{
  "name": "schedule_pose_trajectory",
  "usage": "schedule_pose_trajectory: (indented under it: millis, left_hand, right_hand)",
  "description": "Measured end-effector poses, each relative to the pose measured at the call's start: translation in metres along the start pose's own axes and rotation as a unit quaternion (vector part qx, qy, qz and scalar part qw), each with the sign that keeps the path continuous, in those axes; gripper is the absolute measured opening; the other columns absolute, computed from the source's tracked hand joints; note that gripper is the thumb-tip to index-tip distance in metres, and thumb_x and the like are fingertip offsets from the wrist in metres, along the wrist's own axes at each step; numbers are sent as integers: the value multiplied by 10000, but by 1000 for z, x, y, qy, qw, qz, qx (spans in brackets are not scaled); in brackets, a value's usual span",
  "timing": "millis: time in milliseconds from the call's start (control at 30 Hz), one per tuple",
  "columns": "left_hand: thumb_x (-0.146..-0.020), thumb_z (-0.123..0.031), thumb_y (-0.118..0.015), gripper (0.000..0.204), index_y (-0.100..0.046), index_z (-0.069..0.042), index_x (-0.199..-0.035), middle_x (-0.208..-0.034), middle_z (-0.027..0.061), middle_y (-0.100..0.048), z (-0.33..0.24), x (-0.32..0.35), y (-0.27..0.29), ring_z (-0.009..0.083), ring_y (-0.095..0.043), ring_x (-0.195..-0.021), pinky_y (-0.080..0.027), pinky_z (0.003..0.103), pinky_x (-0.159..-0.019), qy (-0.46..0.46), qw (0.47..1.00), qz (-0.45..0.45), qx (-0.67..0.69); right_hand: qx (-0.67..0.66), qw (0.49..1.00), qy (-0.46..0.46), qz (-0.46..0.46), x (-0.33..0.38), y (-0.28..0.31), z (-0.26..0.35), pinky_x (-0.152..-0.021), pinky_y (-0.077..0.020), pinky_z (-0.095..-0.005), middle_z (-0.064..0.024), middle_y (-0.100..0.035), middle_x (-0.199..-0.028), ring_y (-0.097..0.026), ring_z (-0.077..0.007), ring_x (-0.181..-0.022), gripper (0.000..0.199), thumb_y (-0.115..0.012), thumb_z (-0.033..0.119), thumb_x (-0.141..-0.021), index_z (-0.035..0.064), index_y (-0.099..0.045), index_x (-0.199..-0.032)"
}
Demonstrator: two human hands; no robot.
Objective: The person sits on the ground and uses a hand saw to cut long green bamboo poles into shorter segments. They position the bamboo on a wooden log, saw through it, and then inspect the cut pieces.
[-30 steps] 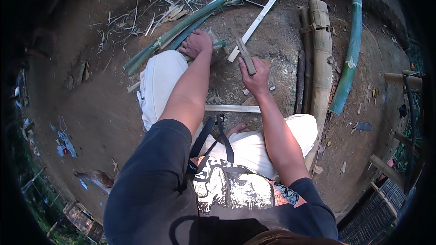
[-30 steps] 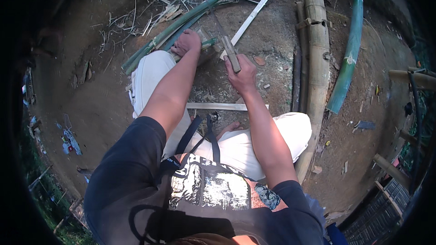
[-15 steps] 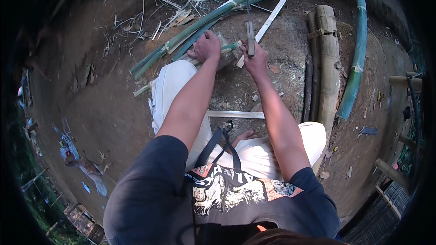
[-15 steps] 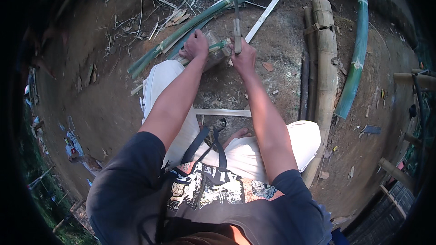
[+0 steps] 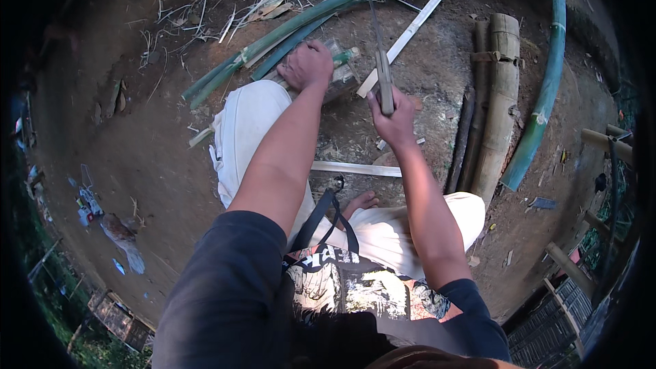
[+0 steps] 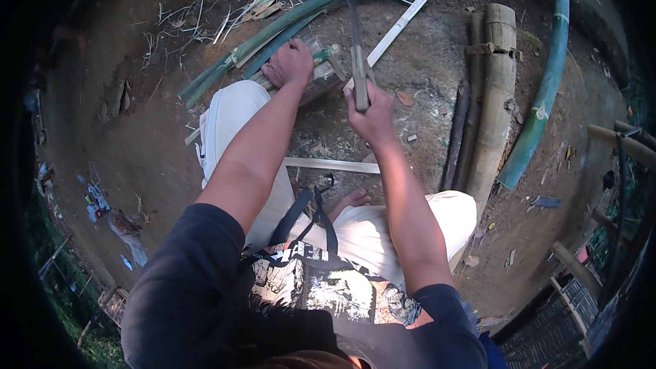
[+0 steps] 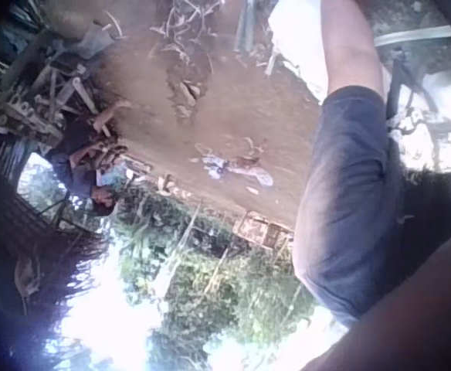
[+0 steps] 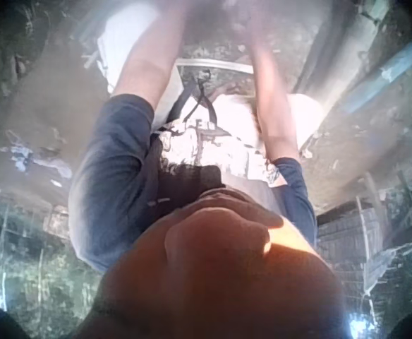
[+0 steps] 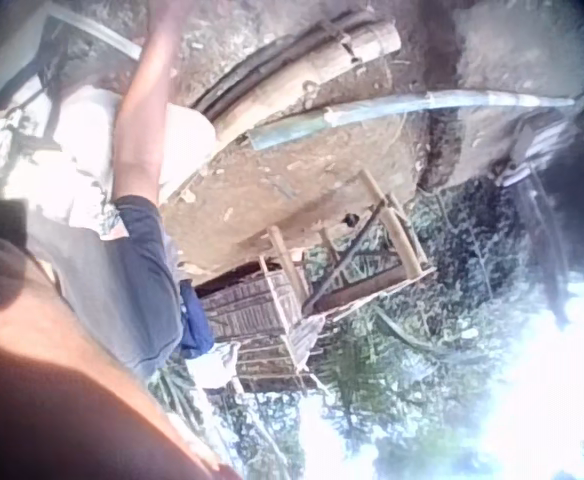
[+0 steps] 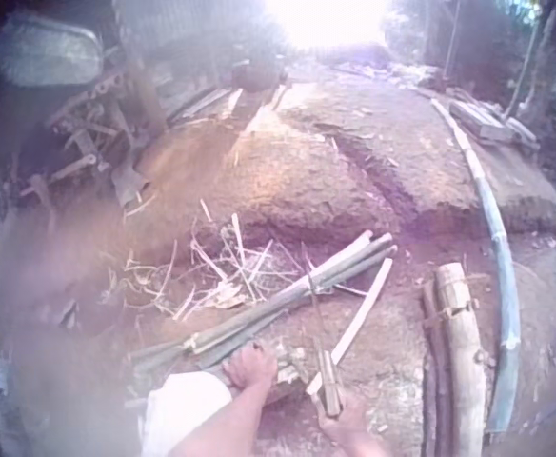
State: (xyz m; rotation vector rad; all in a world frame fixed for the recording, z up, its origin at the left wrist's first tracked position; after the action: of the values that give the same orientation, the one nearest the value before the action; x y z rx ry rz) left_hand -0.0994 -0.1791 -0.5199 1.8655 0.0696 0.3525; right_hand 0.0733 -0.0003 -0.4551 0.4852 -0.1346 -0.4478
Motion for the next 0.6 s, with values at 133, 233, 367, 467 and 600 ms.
schedule_pose_trajectory:
  millis: [133, 233, 367, 467, 600]
  left_hand:
    - [-926, -350, -418, 430, -754, -82, -931, -982, 151, -743, 1, 2, -5, 312, -676, -1016, -373, 451, -1035, 1, 1000, 23, -1]
    - [-917, -343, -428, 418, -744, -74, -970, -1005, 175, -735, -2, 2, -6, 312, -667, -1049, -365, 449, -1066, -12, 999, 13, 29]
    - [-895, -366, -438, 433, -752, -74, -955, -1019, 206, -727, 1, 0, -9, 341, -685, -997, -444, 412, -972, -12, 1000, 2, 16]
    - [-874, -373, -483, 412, -759, -79, -958, -1020, 184, -734, 8, -1, -8, 317, -685, -1014, -434, 418, -996, 35, 999, 14, 26]
    - [-871, -387, -509, 406, -769, -90, -966, -1023, 159, -741, -11, 1, -9, 308, -681, -1035, -424, 422, -1015, 16, 999, -31, 3]
  right_hand:
    - [-59, 996, -48, 36, 55, 28, 14, -520, -419, -312, -62, -551, -570, -541, -149, -515, 288, -659, 214, -947, 19, -599, -743]
    - [-71, 996, -48, 31, 68, 35, 14, -516, -415, -304, -48, -557, -568, -535, -127, -517, 332, -631, 228, -972, 14, -597, -720]
    - [-82, 994, -70, 28, 77, 31, 7, -517, -417, -302, -45, -565, -572, -539, -126, -519, 335, -615, 220, -985, 13, -602, -722]
    - [-92, 992, -75, 36, 86, 22, 13, -515, -415, -315, -60, -563, -573, -538, -145, -510, 339, -613, 222, -984, 12, -595, -718]
    - [-49, 997, -49, 27, 82, 27, 9, -546, -421, -357, -116, -547, -614, -541, -224, -537, 293, -613, 198, -976, 8, -592, -754]
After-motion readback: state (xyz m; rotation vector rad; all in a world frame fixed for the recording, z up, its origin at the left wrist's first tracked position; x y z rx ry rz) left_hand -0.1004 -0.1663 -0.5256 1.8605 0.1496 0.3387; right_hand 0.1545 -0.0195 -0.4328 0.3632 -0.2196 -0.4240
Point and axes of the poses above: each hand's wrist, its own x-axis away from the middle knuckle, its own y-axis out of the back of the hand, z = x × y, the point moved 10 cm from there along -x, towards the middle knuckle
